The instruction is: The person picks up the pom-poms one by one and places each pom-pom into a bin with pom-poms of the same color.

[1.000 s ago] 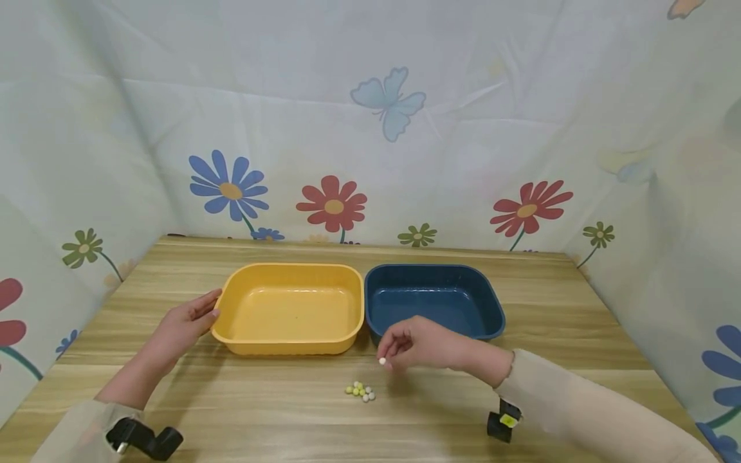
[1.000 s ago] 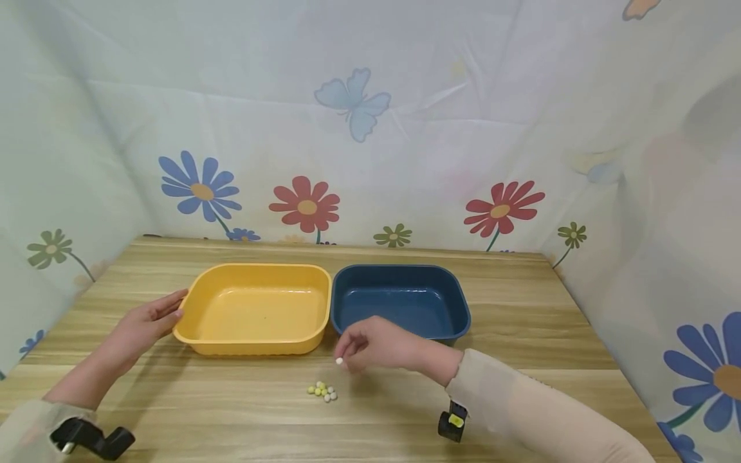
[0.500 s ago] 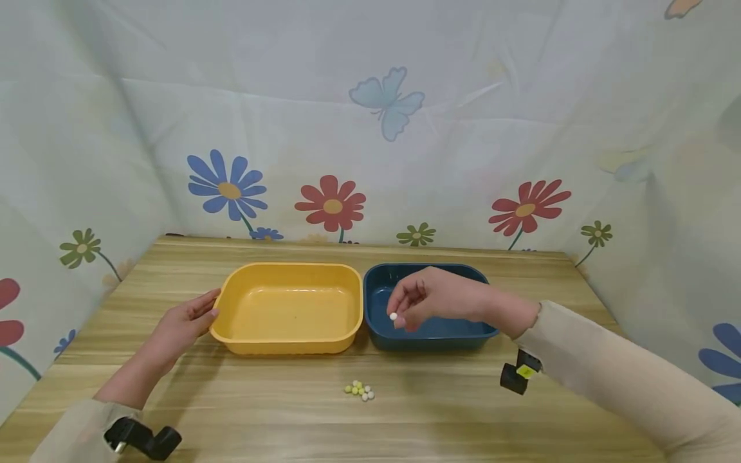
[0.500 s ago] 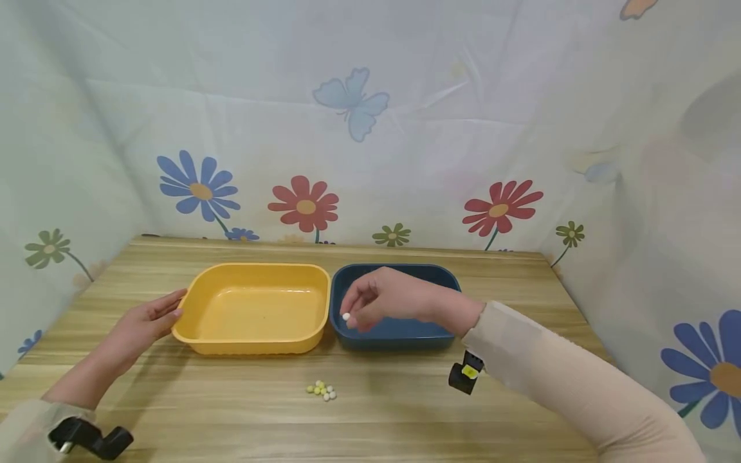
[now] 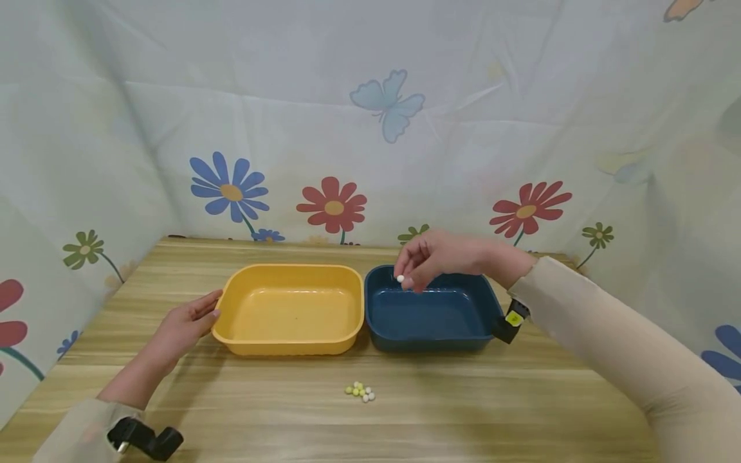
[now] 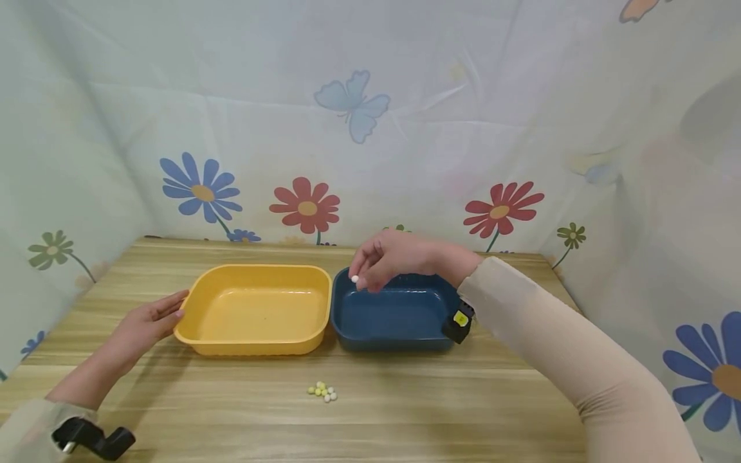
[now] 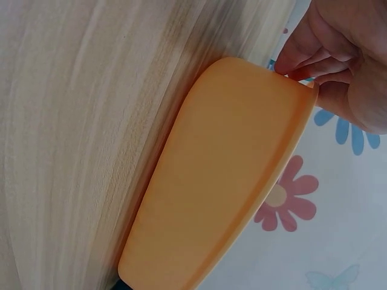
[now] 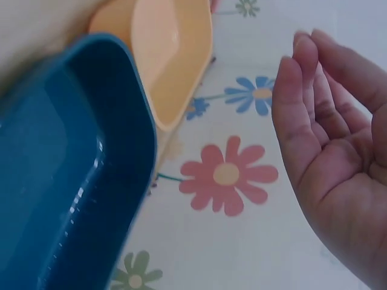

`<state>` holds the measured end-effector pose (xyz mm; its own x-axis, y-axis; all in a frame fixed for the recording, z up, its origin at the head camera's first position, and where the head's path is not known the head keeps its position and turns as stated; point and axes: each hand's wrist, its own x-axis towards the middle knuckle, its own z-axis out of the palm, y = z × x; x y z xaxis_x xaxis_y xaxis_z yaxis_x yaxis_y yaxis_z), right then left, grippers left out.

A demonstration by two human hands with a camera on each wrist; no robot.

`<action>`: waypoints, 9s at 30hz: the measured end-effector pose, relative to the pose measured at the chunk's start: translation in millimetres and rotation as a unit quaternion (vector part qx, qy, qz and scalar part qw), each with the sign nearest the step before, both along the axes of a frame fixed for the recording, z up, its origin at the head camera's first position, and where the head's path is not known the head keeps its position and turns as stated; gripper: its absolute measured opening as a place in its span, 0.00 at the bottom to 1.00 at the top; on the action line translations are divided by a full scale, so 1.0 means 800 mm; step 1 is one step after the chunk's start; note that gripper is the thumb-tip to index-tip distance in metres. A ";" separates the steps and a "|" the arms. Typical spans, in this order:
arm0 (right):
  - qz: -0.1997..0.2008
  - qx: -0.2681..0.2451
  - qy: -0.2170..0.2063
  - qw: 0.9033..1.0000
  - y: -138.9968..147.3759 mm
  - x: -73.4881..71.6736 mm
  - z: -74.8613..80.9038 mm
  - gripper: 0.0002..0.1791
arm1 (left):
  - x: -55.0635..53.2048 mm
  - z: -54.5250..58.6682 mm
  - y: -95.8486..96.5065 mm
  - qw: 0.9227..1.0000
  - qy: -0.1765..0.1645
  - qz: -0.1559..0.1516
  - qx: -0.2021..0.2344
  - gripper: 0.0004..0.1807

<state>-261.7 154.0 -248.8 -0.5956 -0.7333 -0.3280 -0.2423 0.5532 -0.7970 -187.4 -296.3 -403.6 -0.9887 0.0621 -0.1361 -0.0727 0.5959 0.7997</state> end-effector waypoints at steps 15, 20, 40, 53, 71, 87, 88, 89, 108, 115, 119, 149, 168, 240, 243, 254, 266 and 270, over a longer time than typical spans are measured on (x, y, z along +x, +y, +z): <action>0.014 0.092 -0.052 0.994 0.006 -0.068 -0.033 0.12 | 0.000 0.001 -0.001 1.000 0.003 -0.003 0.008 0.32; 0.028 0.110 -0.071 0.991 0.012 -0.090 -0.064 0.11 | 0.000 0.001 0.000 1.000 0.003 -0.001 0.010 0.32; 0.056 0.205 -0.082 0.974 0.008 -0.117 -0.160 0.04 | 0.004 0.006 0.003 1.000 0.006 -0.001 0.006 0.32; 0.049 0.217 -0.090 0.971 0.020 -0.115 -0.171 0.04 | 0.001 0.005 0.005 1.000 -0.001 0.007 0.009 0.32; 0.048 0.220 -0.094 0.970 0.017 -0.114 -0.169 0.06 | 0.001 0.004 0.004 1.000 -0.004 0.005 0.009 0.32; -0.062 0.095 0.033 0.993 0.053 -0.076 -0.095 0.20 | 0.003 0.008 0.005 1.000 -0.014 0.004 0.004 0.32; -0.069 0.086 0.049 0.993 0.055 -0.070 -0.090 0.20 | 0.003 0.008 0.005 1.000 -0.014 0.004 0.002 0.32; -0.071 0.077 0.062 0.993 0.058 -0.064 -0.086 0.19 | 0.003 0.008 0.005 1.000 -0.015 0.004 0.002 0.32; -0.035 -0.058 0.099 0.993 0.035 0.068 -0.104 0.12 | 0.005 0.009 0.007 1.000 -0.012 0.002 0.008 0.32; 0.006 -0.064 0.084 0.994 0.014 0.091 -0.134 0.09 | 0.005 0.009 0.007 1.000 -0.018 0.004 0.011 0.32; 0.033 -0.062 0.075 0.995 0.002 0.095 -0.154 0.09 | 0.004 0.009 0.007 1.000 -0.016 0.005 0.009 0.32; 0.107 0.046 0.130 0.985 -0.050 0.098 -0.203 0.07 | 0.002 0.005 0.004 1.000 -0.015 0.005 0.018 0.32; 0.099 -0.004 0.025 0.995 -0.036 0.088 -0.178 0.06 | 0.004 0.007 0.004 1.000 -0.016 0.008 0.010 0.32; 0.013 0.215 -0.141 0.966 0.039 -0.124 -0.146 0.03 | -0.002 -0.003 0.005 0.991 -0.035 -0.012 0.126 0.32; 0.009 0.228 -0.139 0.964 0.039 -0.121 -0.151 0.04 | -0.002 -0.005 0.006 0.992 -0.031 -0.013 0.124 0.32; 0.000 0.241 -0.141 0.960 0.039 -0.122 -0.160 0.06 | -0.001 -0.005 0.005 0.993 -0.032 -0.015 0.117 0.32; -0.010 0.231 -0.147 0.962 0.043 -0.121 -0.163 0.08 | -0.001 -0.003 0.005 0.992 -0.033 -0.014 0.118 0.33; -0.009 0.226 -0.149 0.963 0.043 -0.119 -0.163 0.07 | 0.000 -0.005 0.004 0.993 -0.028 -0.015 0.110 0.33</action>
<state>-357.2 188.6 -378.9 -0.4374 -0.4657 -0.7693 -0.0280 0.8621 -0.5060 -187.3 -293.1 -407.2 -0.9772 0.1254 -0.1712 -0.1062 0.4096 0.9061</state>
